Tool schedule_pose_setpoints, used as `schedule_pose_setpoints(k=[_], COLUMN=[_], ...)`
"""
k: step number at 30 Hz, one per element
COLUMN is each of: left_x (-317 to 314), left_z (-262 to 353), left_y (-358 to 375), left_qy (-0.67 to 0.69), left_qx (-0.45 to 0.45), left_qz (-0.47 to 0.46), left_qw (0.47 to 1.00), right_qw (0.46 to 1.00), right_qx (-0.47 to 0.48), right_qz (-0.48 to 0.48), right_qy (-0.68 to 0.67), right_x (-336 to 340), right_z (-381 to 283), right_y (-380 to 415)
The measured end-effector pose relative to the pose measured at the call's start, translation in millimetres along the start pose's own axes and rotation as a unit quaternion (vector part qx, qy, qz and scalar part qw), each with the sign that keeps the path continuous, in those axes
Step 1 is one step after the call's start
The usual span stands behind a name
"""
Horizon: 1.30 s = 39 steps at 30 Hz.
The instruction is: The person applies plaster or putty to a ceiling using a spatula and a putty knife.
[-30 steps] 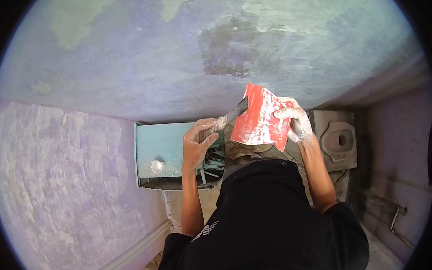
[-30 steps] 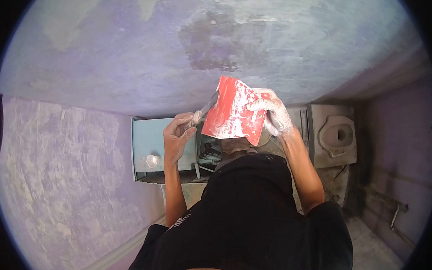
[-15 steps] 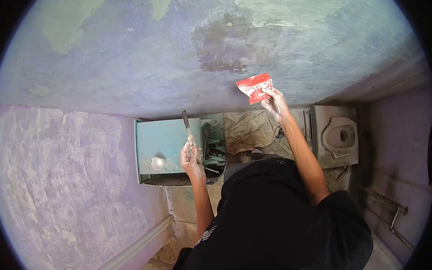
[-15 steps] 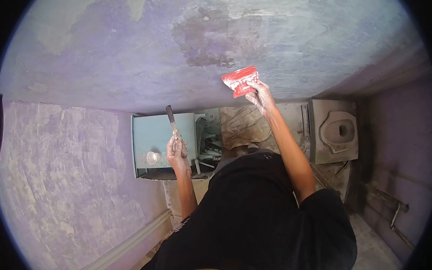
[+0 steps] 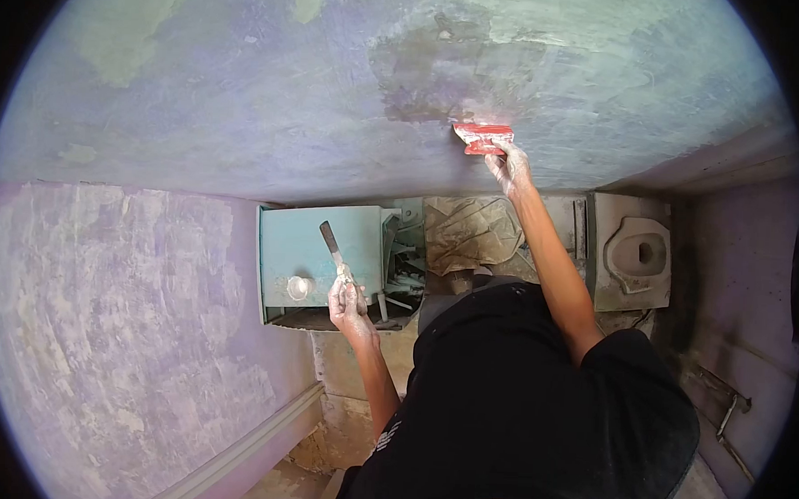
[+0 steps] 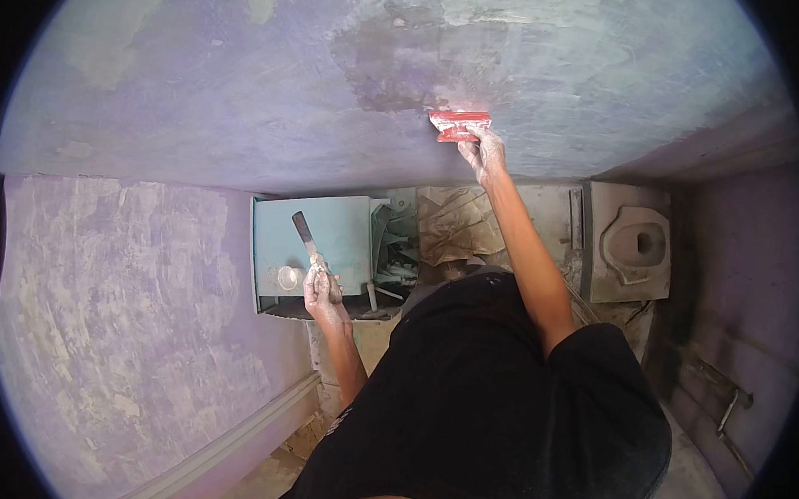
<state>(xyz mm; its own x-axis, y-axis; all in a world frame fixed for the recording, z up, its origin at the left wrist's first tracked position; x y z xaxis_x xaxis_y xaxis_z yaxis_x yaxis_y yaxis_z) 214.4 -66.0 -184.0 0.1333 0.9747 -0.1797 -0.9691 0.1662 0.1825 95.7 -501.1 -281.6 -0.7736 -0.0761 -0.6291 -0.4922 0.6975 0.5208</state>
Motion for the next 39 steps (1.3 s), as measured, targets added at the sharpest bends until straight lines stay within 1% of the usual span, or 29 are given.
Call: schedule_pose_setpoints(k=[1,3,5,6,7,8,9,11,12,13,15,16,18,20,21,23,25,26,28,29,31,32,34,36,37,39], left_x=[0,-1,-5,-5,-7,-10,-13,-9,-9,-9,-6,-5,-6,-6,-5,-2,-2,-1,3,5,11,14,21,22,27,18], left_z=[-1,-2,-2,-5,-2,-1,-1,-3,-6,-5,2,3,5,6,7,8,9,10,15,17,17,18,22,29,34,43], left_y=[1,2,2,1,2,2,2,-1,-2,-1,2,2,3,4,3,4,5,6,9,12,17,20,23,30,34,38], left_qy=[-0.003,-0.006,0.005,-0.013,-0.014,-0.016,-0.019,-0.023,-0.025,-0.025,-0.035,-0.036,-0.025,-0.024,-0.021,-0.023,-0.021,-0.018,-0.019,-0.031,-0.04,-0.046,-0.051,-0.065,-0.064,-0.046], left_qx=[0.007,0.012,0.002,0.005,0.004,0.007,0.011,0.01,0.008,0.01,0.009,0.011,0.004,0.007,0.008,0.009,0.007,0.004,0.003,0.008,0.015,0.016,0.015,0.021,0.021,0.028], left_qz=[0.007,0.014,0.004,-0.011,-0.012,-0.01,-0.008,-0.019,-0.026,-0.023,0.0,0.001,-0.004,-0.001,0.004,0.001,-0.003,-0.004,-0.003,0.003,0.016,0.013,0.021,0.005,0.018,-0.043], left_qw=[1.0,1.0,1.0,1.0,1.0,1.0,1.0,1.0,0.999,0.999,0.999,0.999,1.0,1.0,1.0,1.0,1.0,1.0,1.0,0.999,0.999,0.999,0.998,0.998,0.998,0.998], right_qw=[1.0,0.999,0.998,0.998,0.997,0.998,0.998,0.999,0.993,0.993,0.996,0.996,0.994,0.995,0.996,0.997,0.997,0.997,0.988,0.988,0.97,0.971,0.969,0.966,0.961,0.953], right_qx=[0.0,0.039,0.053,0.056,0.059,0.054,0.056,0.031,0.049,0.047,0.054,0.052,-0.019,-0.005,0.009,-0.01,0.061,0.06,0.111,0.108,0.145,0.128,0.116,0.098,0.103,0.099], right_qz=[-0.001,0.022,0.008,-0.02,-0.047,-0.011,-0.011,-0.041,-0.097,-0.098,-0.053,-0.05,-0.008,-0.005,-0.005,-0.013,-0.034,-0.035,-0.05,-0.049,-0.057,-0.094,-0.122,-0.152,-0.168,-0.194], right_qy=[-0.001,-0.02,-0.034,-0.027,-0.02,-0.031,-0.031,0.017,0.041,0.043,0.052,0.053,0.109,0.1,0.092,0.079,0.043,0.043,0.099,0.101,0.184,0.178,0.18,0.184,0.196,0.21], right_x=[-4,-5,-12,-16,-28,-31,-31,-38,-40,-35,-25,-13,21,29,28,14,-5,-12,-46,-54,-66,-59,-57,-66,-73,-89], right_z=[-1,-7,-18,-27,-34,-41,-44,-41,-44,-44,-55,-47,-13,0,2,6,-3,0,-16,-16,-15,-1,7,14,13,13], right_y=[-2,-7,-21,-35,-32,-32,-31,-27,-19,-5,28,31,29,21,17,-2,-21,-20,9,30,78,82,102,121,132,148])
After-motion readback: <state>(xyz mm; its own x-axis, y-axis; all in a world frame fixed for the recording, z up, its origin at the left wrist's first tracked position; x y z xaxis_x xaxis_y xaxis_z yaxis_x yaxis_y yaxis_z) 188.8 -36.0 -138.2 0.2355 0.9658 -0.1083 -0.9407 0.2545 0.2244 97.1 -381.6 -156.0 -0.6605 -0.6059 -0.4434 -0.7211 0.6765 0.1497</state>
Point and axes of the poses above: each hand's wrist, its own y-axis away from the middle knuckle, its own x-axis out of the back of the hand, z = x × y, the point moved 9 cm from there along -y, towards the middle knuckle, and after that the axes turned 2 degrees about -z, right-handed, at the moved point
